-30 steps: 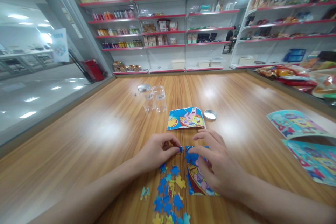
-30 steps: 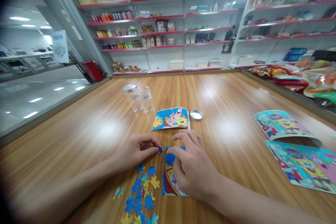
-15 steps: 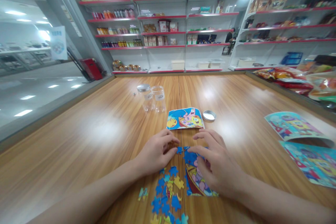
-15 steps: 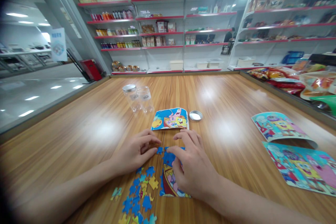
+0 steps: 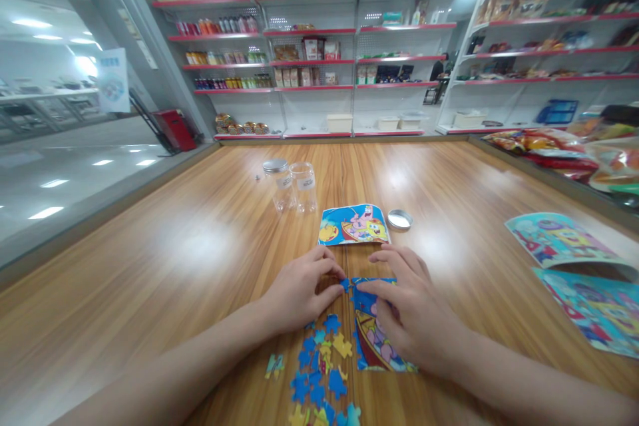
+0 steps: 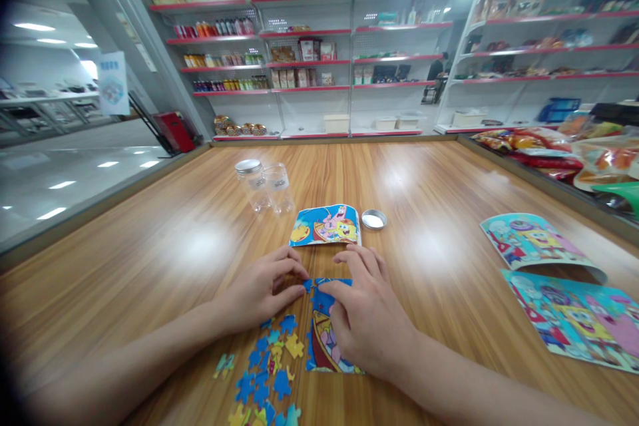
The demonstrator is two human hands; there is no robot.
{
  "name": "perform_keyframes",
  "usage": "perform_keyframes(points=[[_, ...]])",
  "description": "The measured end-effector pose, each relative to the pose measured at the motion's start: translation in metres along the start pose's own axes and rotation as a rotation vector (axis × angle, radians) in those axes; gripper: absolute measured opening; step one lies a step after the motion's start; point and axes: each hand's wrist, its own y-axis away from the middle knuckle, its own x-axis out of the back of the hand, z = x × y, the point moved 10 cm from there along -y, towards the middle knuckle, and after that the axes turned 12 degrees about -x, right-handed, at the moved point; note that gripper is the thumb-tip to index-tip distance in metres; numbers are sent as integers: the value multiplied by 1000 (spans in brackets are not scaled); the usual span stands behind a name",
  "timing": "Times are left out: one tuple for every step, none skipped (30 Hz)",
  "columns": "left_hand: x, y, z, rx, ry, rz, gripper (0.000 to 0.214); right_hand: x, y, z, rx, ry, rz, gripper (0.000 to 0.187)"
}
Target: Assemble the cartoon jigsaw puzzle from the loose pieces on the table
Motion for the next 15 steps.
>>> perform_keyframes(points=[[0,0,0,1,3,1,14,0,0,0,3,3,1,38],[0,0,-1,3,5,2,13,0,0,0,7,6,3,38],[0,0,-1,5,7,5,13,0,0,0,9,9,2,39],[-1,0,-1,6,8,7,13,-1,0,0,11,12,0,39],[-1,0,-1,5,9,10,13,-1,0,0,13,15,-1,40],[-1,-1,-1,1,8,13,13,-1,0,0,16,19,-2,40],[-1,-1,-1,-3,4,17,14,-1,0,0,18,21,-1,40],[-1,-2,-1,-6,-3,21,14,-2,0,-1,21,24,-1,40],[-2,-2,-1,-5,-11,21,14,-2,0,-1,24,26,-2,39],[-2,-2,-1,-3,-20,20,15,-2,1,-1,24,27,-4,39],[-2,-2,-1,1,-28,18,15,-2,1,-1,24,26,-6,38],[-2,-2,-1,5,-35,16,16,-2,1,-1,24,23,-5,38],[-2,-3,-1,8,-39,15,16,-1,1,-1,27,18,0,37],[-3,-3,-1,10,-41,13,16,0,1,-1,31,11,8,37],[-2,-3,-1,12,-44,14,17,1,0,-1,34,3,23,36]])
